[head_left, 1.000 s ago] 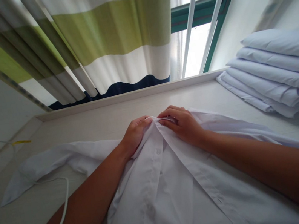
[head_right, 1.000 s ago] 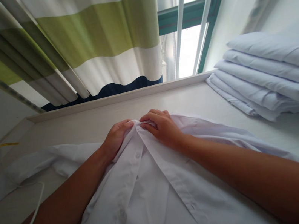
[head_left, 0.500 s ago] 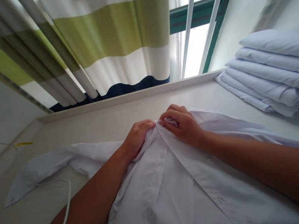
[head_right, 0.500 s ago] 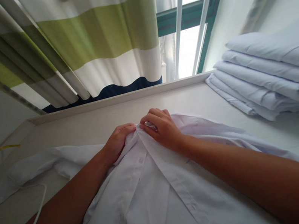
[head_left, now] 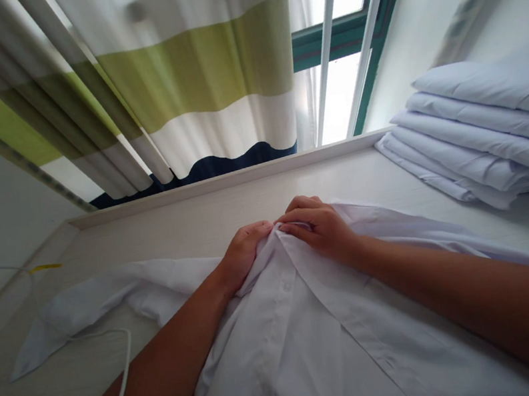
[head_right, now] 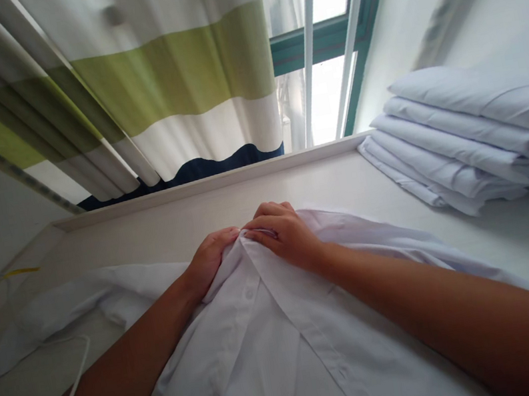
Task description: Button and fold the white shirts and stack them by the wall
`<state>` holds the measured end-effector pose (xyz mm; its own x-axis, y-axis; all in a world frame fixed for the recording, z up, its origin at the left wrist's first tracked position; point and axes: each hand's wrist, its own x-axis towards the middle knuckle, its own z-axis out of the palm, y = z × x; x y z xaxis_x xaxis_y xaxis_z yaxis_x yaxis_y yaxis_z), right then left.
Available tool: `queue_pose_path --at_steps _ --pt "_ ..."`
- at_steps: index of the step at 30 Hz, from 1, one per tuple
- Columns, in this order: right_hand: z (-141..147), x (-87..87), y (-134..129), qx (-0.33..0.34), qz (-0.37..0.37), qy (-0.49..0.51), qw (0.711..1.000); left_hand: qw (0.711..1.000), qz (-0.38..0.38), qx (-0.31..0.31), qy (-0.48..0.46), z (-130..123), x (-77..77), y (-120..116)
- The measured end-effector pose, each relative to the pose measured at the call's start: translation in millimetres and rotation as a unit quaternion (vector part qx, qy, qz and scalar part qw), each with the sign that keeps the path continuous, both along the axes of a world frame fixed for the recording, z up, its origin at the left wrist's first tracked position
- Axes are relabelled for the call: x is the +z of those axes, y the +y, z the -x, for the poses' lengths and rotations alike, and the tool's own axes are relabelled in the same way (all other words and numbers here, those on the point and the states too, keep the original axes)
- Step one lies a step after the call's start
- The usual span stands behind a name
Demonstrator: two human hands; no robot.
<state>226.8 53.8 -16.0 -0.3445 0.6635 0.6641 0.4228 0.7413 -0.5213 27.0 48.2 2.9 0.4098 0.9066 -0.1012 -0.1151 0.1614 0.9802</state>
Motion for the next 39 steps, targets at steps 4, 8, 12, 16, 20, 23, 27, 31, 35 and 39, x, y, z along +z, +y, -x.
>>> queue_pose_path --at_steps 4,8,12,16,20,23,27,31,35,39 --pt "0.0 0.2 0.7 0.000 -0.026 -0.004 1.000 0.999 -0.008 -0.037 0.007 2.6 0.5 -0.9" --pt "0.2 0.0 0.5 -0.009 -0.049 -0.017 0.999 0.997 -0.020 -0.064 0.022 4.4 -0.1 -1.1" --pt "0.2 0.3 -0.1 -0.020 -0.062 -0.045 0.997 0.996 -0.056 -0.058 0.045 3.0 -3.1 -0.3" --pt "0.9 0.0 -0.6 -0.027 -0.052 -0.062 0.996 0.987 -0.130 -0.003 0.095 -1.4 -6.4 -0.8" --pt "1.4 -2.9 0.8 -0.021 -0.018 -0.049 0.998 0.973 -0.172 0.030 0.148 -5.0 -6.7 -3.7" --pt "1.9 -5.3 2.5 -0.019 0.001 -0.039 0.999 0.966 -0.184 0.046 0.177 -5.8 -6.2 -5.7" --pt "2.7 -5.9 3.2 -0.024 0.016 -0.036 0.999 0.961 -0.186 0.050 0.199 -5.5 -6.9 -6.1" --pt "4.2 -3.6 1.9 -0.021 0.043 -0.011 0.999 0.963 -0.185 0.027 0.195 -4.9 -8.8 -4.7" --pt "6.5 -1.0 -0.4 -0.001 0.113 0.061 0.992 0.964 -0.193 0.018 0.182 -4.9 -10.5 -3.4" --pt "6.6 0.6 -0.7 0.006 0.157 0.093 0.983 0.968 -0.188 0.010 0.169 -5.1 -11.5 -3.3"
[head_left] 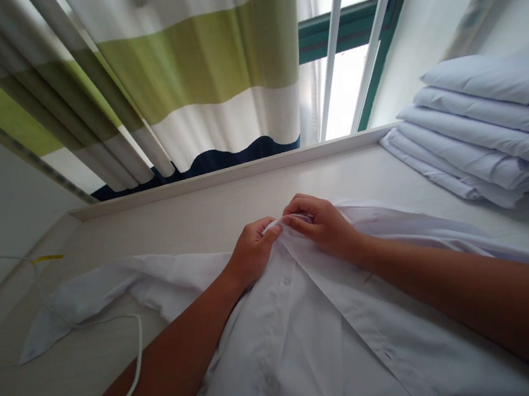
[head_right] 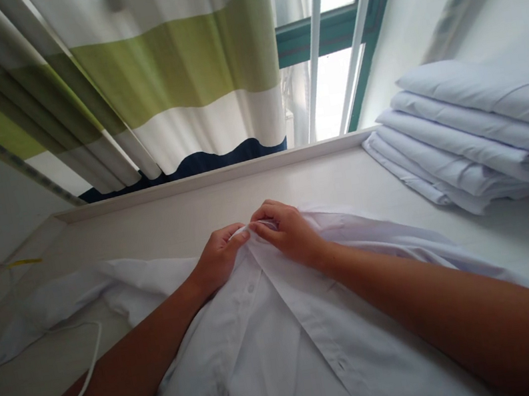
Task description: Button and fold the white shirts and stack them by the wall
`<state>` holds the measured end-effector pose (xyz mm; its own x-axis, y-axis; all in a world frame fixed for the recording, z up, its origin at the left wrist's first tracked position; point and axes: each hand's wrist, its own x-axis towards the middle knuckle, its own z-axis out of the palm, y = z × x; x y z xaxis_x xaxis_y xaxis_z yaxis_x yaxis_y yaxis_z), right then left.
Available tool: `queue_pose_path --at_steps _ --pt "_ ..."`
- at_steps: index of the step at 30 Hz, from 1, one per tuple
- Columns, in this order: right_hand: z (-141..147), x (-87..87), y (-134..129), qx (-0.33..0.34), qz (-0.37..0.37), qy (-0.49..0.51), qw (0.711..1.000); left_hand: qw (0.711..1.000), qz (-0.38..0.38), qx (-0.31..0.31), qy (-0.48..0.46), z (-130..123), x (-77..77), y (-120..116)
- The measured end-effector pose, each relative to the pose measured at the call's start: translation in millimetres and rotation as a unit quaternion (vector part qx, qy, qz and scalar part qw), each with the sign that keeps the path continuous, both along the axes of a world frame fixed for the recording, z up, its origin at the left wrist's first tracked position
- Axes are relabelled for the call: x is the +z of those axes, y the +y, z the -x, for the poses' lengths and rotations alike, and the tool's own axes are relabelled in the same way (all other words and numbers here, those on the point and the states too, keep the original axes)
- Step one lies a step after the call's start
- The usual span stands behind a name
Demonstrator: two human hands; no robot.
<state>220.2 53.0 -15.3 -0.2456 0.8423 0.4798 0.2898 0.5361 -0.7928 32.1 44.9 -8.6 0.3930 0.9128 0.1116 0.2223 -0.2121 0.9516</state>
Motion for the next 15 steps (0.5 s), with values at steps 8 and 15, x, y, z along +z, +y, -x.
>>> queue_pose_path --at_steps 8,15 --pt "-10.3 3.5 8.4 0.060 0.076 0.000 0.995 1.000 0.012 -0.006 0.010 2.3 0.1 -0.5" --pt "-12.8 0.5 12.4 0.067 0.055 -0.010 0.996 1.000 0.015 -0.012 0.011 2.3 -0.4 -0.1"
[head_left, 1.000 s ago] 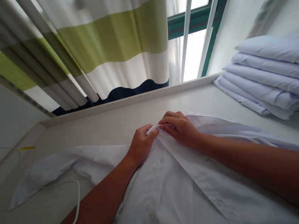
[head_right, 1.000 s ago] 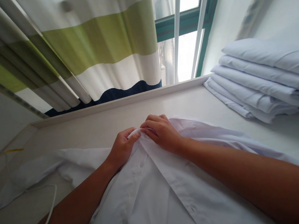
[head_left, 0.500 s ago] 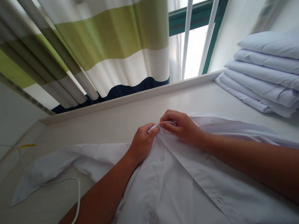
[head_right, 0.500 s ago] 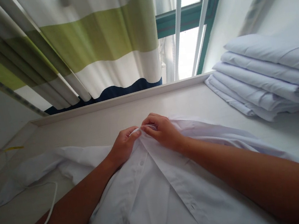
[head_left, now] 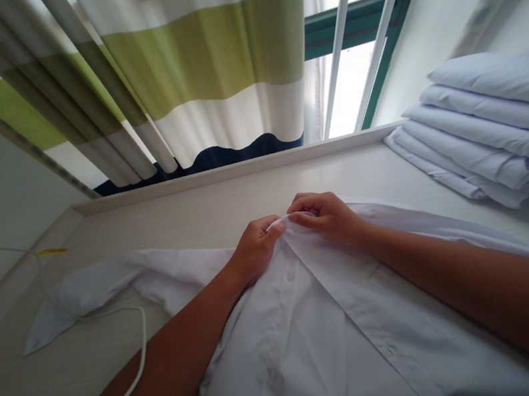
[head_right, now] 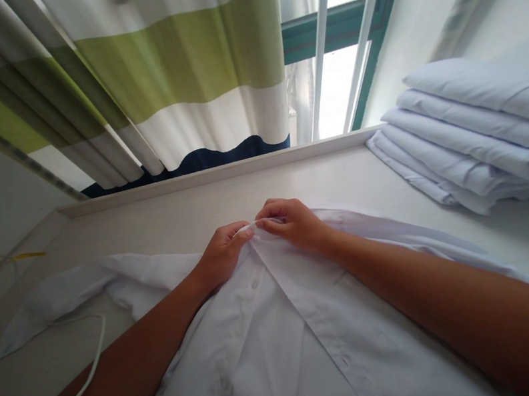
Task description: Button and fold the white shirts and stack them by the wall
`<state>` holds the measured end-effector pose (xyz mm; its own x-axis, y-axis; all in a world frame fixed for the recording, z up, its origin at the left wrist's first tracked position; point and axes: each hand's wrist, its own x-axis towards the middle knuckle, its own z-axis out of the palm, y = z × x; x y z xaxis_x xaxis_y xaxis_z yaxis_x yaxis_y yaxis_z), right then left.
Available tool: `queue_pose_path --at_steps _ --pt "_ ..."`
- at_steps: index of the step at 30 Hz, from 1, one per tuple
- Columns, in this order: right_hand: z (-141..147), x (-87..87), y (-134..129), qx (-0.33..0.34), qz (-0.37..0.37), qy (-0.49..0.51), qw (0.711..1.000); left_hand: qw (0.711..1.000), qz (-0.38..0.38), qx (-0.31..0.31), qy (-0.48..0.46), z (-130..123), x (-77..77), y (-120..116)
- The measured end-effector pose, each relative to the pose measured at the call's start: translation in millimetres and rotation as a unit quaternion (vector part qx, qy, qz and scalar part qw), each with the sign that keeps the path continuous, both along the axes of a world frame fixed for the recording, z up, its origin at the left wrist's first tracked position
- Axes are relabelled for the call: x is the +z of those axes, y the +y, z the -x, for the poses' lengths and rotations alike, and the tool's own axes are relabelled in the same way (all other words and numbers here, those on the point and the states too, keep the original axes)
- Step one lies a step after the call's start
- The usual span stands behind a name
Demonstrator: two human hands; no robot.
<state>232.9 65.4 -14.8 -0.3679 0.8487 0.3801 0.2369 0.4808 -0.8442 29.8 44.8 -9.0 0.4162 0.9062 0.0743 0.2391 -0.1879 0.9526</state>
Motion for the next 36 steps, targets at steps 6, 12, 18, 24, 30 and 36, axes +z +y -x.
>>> queue_pose_path --at_steps 6,12,18,24,30,36 --pt "1.9 0.7 0.5 -0.002 0.015 -0.010 1.000 1.000 -0.009 -0.004 0.018 -0.2 -0.3 -1.3" --pt "1.8 1.7 1.4 0.012 0.045 -0.012 0.999 0.999 -0.025 -0.004 0.040 -1.1 0.9 -3.1" --pt "-1.5 3.6 3.2 0.027 0.054 0.014 0.998 0.999 -0.022 -0.013 0.035 -2.8 0.1 -3.9" --pt "-2.7 1.6 2.7 0.038 0.045 0.018 0.998 0.998 -0.041 -0.024 0.050 -2.2 0.7 -4.4" --pt "0.1 0.1 -0.8 0.031 0.007 0.023 0.999 0.993 -0.063 -0.032 0.091 -1.1 2.6 -4.6" --pt "2.4 2.0 -0.6 0.041 0.062 0.021 0.997 0.989 -0.075 -0.036 0.120 -1.0 4.1 -4.9"
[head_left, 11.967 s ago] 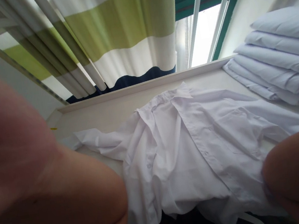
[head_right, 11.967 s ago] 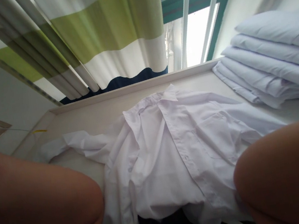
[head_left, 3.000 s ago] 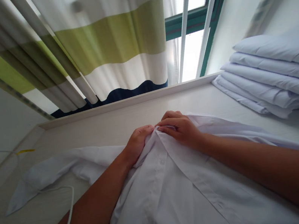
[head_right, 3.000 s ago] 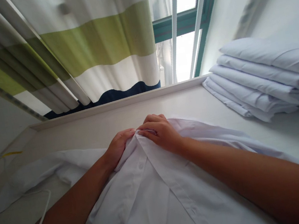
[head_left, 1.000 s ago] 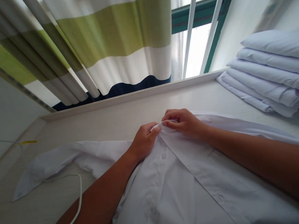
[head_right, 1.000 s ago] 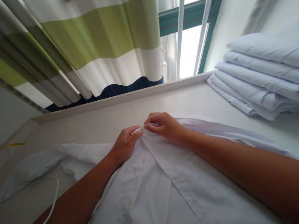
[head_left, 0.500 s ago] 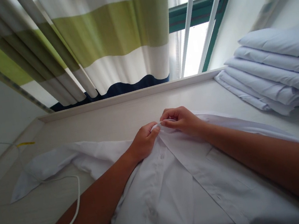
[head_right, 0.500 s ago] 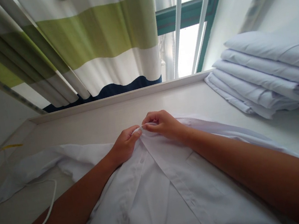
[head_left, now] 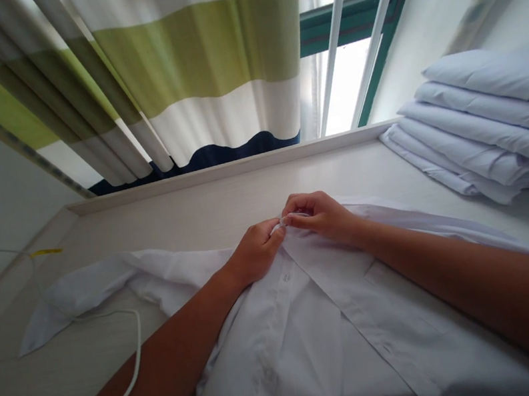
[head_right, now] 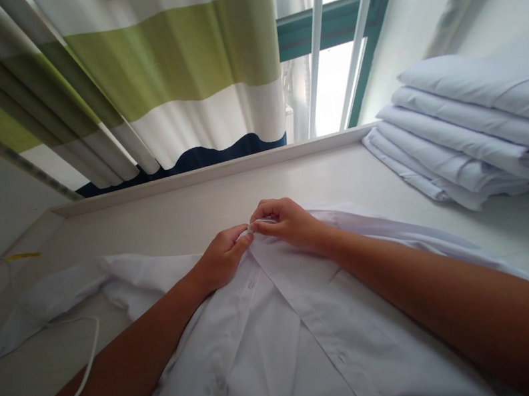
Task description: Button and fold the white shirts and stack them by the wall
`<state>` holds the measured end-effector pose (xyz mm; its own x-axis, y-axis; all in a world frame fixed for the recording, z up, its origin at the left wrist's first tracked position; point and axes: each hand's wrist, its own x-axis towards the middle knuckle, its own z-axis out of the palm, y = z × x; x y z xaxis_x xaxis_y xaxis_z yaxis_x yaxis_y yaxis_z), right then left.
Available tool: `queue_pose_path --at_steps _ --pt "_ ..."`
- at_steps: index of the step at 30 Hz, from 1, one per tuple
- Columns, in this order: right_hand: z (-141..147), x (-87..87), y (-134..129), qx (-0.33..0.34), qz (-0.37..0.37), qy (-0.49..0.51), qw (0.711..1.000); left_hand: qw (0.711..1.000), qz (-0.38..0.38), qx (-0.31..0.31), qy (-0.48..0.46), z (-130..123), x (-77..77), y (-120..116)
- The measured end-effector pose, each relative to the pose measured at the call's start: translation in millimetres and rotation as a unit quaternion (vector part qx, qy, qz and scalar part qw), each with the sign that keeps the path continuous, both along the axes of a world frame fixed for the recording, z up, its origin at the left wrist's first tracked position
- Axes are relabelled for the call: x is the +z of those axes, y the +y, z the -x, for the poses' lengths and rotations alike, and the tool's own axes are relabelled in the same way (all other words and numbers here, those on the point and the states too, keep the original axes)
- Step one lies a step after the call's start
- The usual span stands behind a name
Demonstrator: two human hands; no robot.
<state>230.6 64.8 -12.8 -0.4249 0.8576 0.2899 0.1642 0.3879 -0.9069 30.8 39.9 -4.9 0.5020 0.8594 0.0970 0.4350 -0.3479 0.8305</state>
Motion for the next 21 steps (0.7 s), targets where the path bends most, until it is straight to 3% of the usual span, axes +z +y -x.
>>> queue_pose_path --at_steps 9,14,21 --pt "-1.5 0.3 -1.4 0.048 0.085 0.056 0.994 0.997 0.046 -0.011 -0.054 1.4 -1.9 1.0" --pt "1.8 -1.3 -0.8 0.048 0.134 0.130 0.981 0.999 0.016 -0.010 -0.027 -0.1 -1.2 -0.6" --pt "4.2 2.6 -5.3 0.059 0.153 0.133 0.977 1.000 0.003 -0.015 -0.005 -1.6 0.8 -3.5"
